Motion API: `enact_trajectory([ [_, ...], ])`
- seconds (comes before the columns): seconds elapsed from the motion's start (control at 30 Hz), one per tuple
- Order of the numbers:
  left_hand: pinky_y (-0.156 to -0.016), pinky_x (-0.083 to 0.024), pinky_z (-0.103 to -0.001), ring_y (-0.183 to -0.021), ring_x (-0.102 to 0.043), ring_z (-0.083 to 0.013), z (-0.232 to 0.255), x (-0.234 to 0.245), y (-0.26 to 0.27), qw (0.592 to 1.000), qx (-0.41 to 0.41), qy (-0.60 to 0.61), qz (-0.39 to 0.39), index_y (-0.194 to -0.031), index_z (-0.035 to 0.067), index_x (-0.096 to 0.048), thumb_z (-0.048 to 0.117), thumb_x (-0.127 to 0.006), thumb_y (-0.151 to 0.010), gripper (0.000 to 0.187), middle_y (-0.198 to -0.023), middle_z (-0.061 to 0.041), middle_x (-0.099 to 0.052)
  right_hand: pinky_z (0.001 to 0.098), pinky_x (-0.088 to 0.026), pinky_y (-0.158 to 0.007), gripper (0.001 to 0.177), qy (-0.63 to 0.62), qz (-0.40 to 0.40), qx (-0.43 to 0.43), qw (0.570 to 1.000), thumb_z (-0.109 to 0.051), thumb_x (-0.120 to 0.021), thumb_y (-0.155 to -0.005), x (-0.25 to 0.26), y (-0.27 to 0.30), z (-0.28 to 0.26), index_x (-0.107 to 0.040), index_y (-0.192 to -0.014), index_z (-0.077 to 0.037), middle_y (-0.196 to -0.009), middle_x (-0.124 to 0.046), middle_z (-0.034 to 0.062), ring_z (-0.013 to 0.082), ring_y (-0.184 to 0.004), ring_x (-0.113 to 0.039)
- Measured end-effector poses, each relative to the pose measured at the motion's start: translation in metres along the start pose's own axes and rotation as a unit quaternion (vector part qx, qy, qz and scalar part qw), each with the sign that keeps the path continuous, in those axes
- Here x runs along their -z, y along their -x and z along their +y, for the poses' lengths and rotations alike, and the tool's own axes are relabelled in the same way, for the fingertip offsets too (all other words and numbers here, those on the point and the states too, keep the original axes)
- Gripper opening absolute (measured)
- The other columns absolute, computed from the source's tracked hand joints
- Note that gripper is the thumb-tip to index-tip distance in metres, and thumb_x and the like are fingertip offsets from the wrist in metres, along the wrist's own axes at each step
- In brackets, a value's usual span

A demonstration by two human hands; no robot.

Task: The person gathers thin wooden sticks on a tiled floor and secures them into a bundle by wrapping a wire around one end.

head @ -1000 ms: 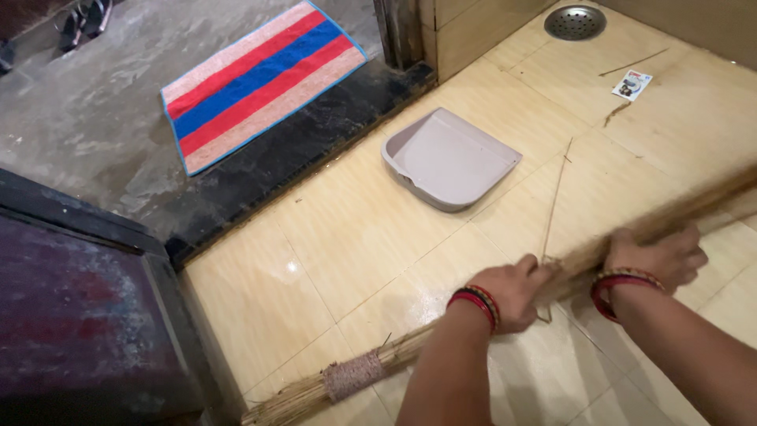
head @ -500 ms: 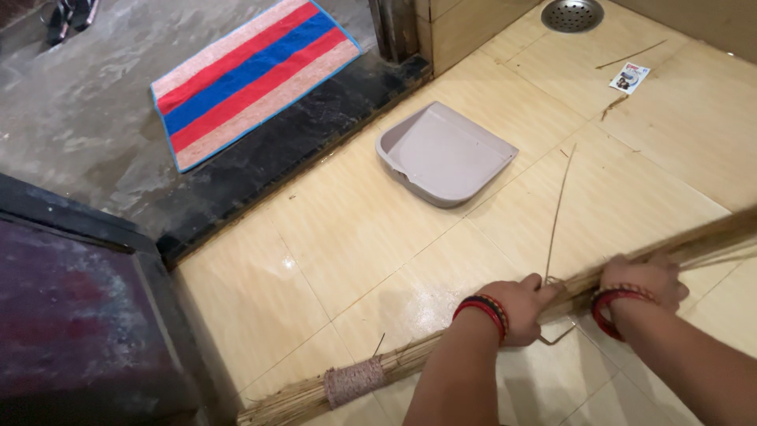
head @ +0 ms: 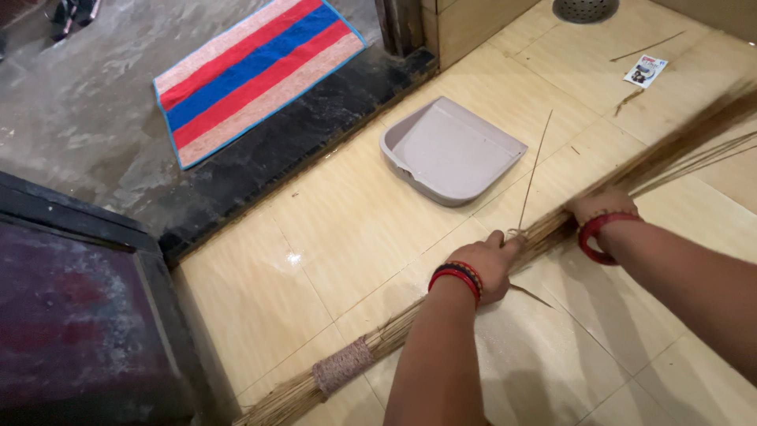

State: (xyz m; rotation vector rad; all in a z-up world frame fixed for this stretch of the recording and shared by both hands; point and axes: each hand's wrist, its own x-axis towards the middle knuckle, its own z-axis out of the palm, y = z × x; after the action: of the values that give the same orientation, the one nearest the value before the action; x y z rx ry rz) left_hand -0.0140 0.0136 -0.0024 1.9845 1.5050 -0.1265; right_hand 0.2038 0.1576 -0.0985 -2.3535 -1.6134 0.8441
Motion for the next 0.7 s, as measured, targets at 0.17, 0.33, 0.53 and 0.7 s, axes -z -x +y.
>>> enact_trajectory([
  [0.17, -0.105, -0.048, -0.044, -0.128, -0.055, -0.0323, -0.014, 0.001, -0.004, 0.998, -0.020, -0.015, 0.058, -0.157, 0.020, -0.031, 0.009, -0.058, -0.084, 0.078, -0.143, -0.016, -0.046, 0.0441, -0.058, -0.082, 0.048, -0.185, 0.039, 0.001, 0.982, -0.021, -0.084, -0.079, 0.015, 0.010, -0.025, -0.070, -0.118, 0.003, -0.107, -0.074, 0.0206, 0.0364, -0.094, -0.073],
  [0.33, -0.101, -0.051, -0.046, -0.122, -0.060, -0.0326, -0.011, 0.003, 0.008, 0.994, -0.073, -0.005, 0.083, -0.154, 0.022, -0.036, 0.017, -0.061, -0.082, 0.076, -0.136, -0.015, -0.050, 0.0411, -0.050, -0.102, 0.065, -0.263, 0.165, -0.009, 0.951, -0.011, -0.080, -0.080, 0.024, 0.042, -0.027, -0.053, -0.138, 0.004, -0.134, -0.060, 0.0252, 0.0381, -0.119, -0.062],
  [0.53, -0.097, -0.053, -0.047, -0.115, -0.064, -0.0362, 0.020, -0.019, 0.013, 0.986, -0.166, -0.008, -0.011, -0.156, 0.024, -0.032, 0.020, -0.064, -0.079, 0.083, -0.143, -0.015, -0.047, 0.0436, -0.026, -0.121, 0.082, -0.242, 0.362, -0.119, 0.892, -0.008, -0.069, -0.089, -0.015, 0.041, 0.067, -0.027, -0.158, 0.001, -0.162, -0.032, 0.0234, 0.0415, -0.145, -0.035],
  [0.7, -0.097, -0.054, -0.047, -0.116, -0.064, -0.0374, 0.051, -0.052, 0.019, 0.973, -0.202, -0.013, -0.111, -0.154, 0.024, -0.033, 0.031, -0.067, -0.081, 0.081, -0.147, -0.015, -0.044, 0.0504, -0.031, -0.111, 0.075, -0.082, 0.431, -0.219, 0.872, -0.012, -0.066, -0.087, -0.024, 0.077, 0.124, -0.033, -0.153, -0.002, -0.154, -0.041, 0.0218, 0.0435, -0.135, -0.042],
])
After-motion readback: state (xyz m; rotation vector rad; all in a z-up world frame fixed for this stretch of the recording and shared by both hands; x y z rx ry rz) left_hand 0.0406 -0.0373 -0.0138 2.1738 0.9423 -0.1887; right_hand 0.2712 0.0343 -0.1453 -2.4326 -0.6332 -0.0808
